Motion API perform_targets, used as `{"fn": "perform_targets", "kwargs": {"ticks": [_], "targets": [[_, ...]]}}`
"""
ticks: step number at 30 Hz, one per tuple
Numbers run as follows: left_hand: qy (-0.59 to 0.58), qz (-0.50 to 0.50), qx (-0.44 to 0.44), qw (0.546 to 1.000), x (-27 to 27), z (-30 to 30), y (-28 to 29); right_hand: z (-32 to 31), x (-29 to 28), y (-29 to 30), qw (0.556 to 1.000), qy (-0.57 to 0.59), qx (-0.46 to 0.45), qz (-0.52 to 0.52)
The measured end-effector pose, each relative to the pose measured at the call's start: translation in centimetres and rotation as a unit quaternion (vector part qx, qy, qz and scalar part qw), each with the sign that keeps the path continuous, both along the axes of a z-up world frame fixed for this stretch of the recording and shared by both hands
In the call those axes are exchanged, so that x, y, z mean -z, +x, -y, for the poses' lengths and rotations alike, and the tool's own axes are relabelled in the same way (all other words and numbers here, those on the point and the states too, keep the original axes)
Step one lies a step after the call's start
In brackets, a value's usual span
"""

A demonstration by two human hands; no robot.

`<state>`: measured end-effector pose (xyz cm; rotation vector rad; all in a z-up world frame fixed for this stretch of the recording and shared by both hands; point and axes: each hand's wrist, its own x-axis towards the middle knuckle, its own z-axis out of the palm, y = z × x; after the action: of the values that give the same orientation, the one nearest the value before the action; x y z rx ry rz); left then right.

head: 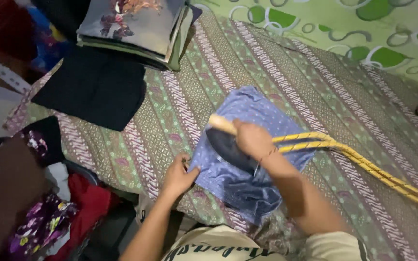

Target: The person irons a blue polka-dotted shirt on a patterned bedsheet. They repeatedly smooth the fabric, use a traditional iron to press the shirt, and fold it into a neat stack.

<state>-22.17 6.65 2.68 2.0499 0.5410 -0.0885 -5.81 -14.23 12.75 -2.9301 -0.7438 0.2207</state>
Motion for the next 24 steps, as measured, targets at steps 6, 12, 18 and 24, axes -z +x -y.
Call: {"fn": "perform_targets", "kwargs": {"ticks": [6,12,18,24], "targets": [[-0.010,0.029,-0.054,0.998,2.1,-0.1,-1.3,0.3,0.0,-2.3,0.998,0.002,-0.063,0.026],[0.009,0.068,-0.120,0.990,3.4,1.0,-3.4,0.7,2.8,-1.0,0.996,0.006,-0.068,0.062],[0.042,0.165,-0.127,0.977,2.2,1.6,-3.7,3.3,1.5,-2.7,0.996,-0.024,-0.078,0.030],[0.087,0.194,-0.127,0.969,3.1,2.0,-3.8,4.6,2.8,6.2,0.993,-0.004,0.059,0.098]]}}
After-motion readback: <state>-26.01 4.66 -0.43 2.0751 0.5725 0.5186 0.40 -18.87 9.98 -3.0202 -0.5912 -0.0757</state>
